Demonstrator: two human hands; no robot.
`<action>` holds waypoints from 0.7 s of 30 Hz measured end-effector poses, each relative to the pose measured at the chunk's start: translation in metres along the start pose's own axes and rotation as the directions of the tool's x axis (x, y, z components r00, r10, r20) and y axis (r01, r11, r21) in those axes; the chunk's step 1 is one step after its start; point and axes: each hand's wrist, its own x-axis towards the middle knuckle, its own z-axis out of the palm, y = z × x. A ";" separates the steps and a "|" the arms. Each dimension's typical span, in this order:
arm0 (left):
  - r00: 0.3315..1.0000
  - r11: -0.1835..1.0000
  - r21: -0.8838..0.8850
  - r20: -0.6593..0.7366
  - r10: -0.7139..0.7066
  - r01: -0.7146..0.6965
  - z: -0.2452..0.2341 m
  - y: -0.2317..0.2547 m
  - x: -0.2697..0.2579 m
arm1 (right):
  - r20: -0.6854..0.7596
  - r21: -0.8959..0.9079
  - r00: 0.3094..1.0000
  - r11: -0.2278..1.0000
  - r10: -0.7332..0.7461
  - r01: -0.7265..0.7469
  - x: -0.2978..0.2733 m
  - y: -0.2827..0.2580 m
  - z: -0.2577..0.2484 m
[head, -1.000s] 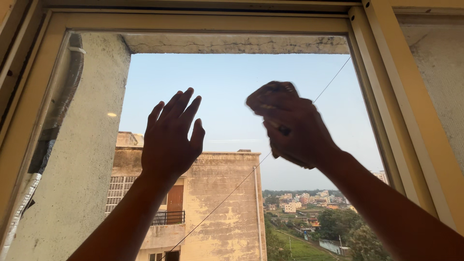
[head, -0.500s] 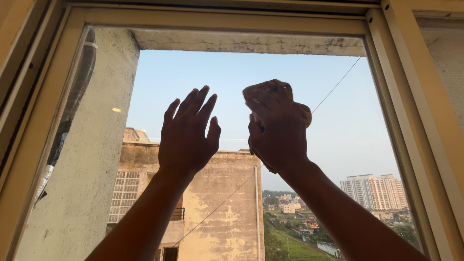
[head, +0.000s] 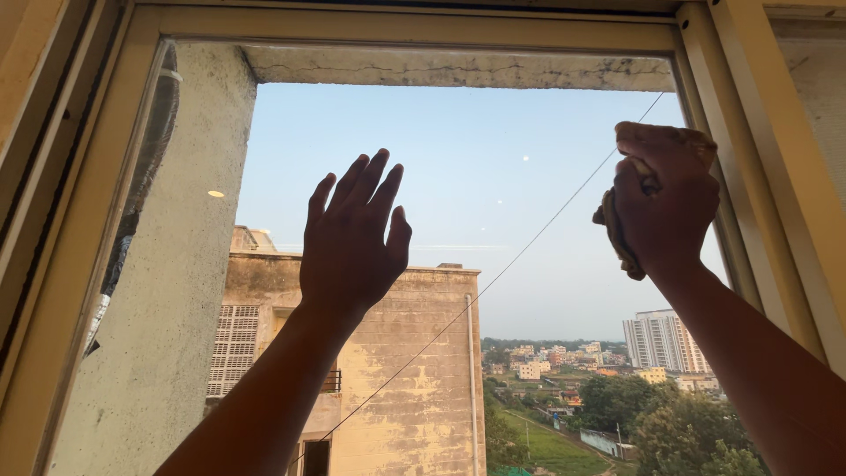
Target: The person wipes a window pane with a yellow cloth, moving the cloth in circular and vertical motions across the glass surface. The person uses one hand to hold the cloth and the other to stabilize against the window frame.
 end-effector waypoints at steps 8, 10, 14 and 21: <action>1.000 1.000 -0.001 0.003 0.002 -0.002 0.002 0.000 0.001 | 0.032 -0.227 0.941 0.914 -0.338 0.336 -0.021 -0.049 0.055; 1.000 1.000 -0.001 0.008 -0.001 0.001 -0.001 0.000 0.000 | 0.137 -0.132 0.949 0.944 -0.285 0.302 -0.030 -0.077 0.066; 1.000 1.000 -0.001 -0.002 0.005 -0.005 -0.003 0.000 0.002 | 0.208 -0.068 0.851 0.860 -0.483 0.505 -0.046 -0.116 0.070; 1.000 1.000 -0.001 0.002 0.009 -0.009 -0.005 0.000 -0.001 | 0.410 0.173 0.665 0.769 -0.624 0.615 -0.030 -0.090 0.042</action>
